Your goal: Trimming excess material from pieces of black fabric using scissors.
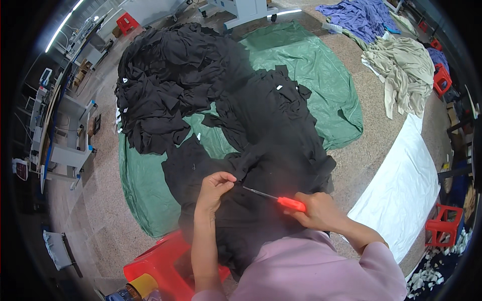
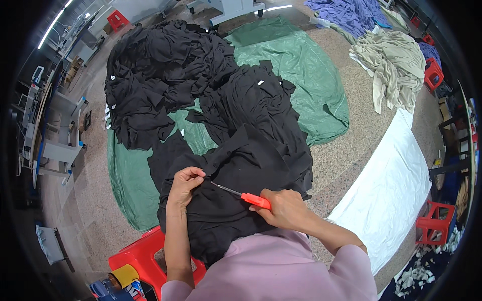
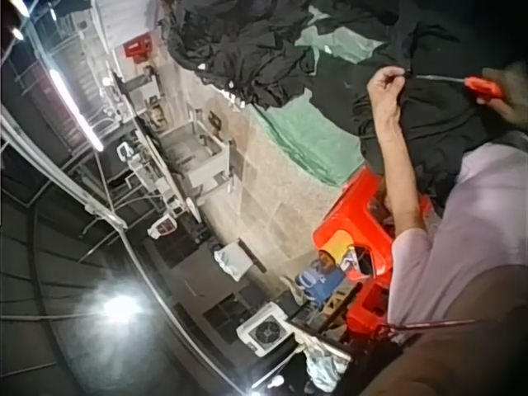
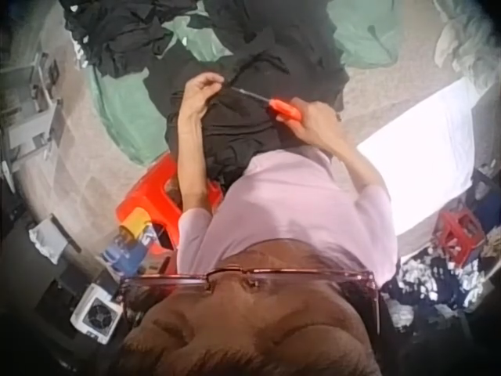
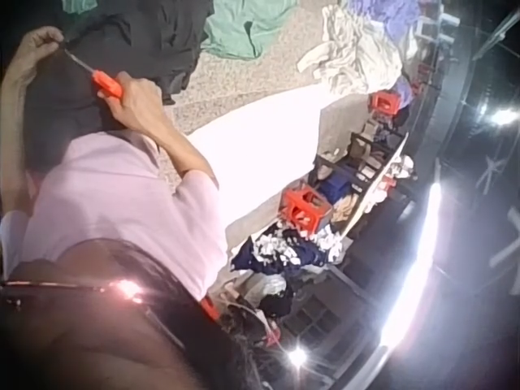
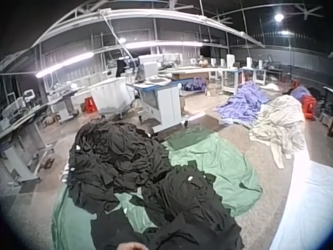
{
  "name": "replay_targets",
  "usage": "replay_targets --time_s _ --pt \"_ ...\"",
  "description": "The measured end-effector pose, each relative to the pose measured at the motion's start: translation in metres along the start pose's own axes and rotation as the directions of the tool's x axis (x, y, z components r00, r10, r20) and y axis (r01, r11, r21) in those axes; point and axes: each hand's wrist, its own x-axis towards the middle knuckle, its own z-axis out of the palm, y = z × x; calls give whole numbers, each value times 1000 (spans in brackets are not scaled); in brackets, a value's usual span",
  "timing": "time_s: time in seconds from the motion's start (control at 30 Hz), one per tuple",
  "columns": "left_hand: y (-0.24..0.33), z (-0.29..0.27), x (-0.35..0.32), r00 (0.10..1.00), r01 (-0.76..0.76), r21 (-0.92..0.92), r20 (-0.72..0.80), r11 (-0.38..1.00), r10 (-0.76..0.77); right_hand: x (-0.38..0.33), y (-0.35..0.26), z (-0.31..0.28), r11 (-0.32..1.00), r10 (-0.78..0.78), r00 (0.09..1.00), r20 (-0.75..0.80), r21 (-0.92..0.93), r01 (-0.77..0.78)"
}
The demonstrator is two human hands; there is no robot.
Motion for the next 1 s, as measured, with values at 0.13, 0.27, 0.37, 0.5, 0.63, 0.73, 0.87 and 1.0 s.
replay_targets --time_s 0.13,0.27,0.37,0.5,0.63,0.73,0.87,1.0 --pt "1 2 0 999 -17 -49 27 999 18 3 -2 1 1000 -1 1000 -18 -1 1" --pt "1 -2 -1 999 -18 -33 35 999 19 5 -4 2 999 -15 1000 11 32 14" --pt "2 -3 0 999 11 -7 32 1000 -11 5 -3 1 1000 -2 1000 11 7 1" --pt "15 17 9 991 44 144 115 989 -61 0 10 -6 965 71 990 -121 259 -38" --pt "32 43 58 999 -34 705 1 708 48 5 45 -8 880 305 838 -451 469 -68" --pt "29 64 109 983 -13 946 -48 323 179 0 57 -17 854 406 767 -497 506 -124" --pt "17 94 131 999 -15 976 25 218 -41 -15 60 -22 841 442 734 -515 522 -140" --pt "47 148 68 776 -622 709 505 332 377 -37 92 -22 854 471 662 -582 488 -178"
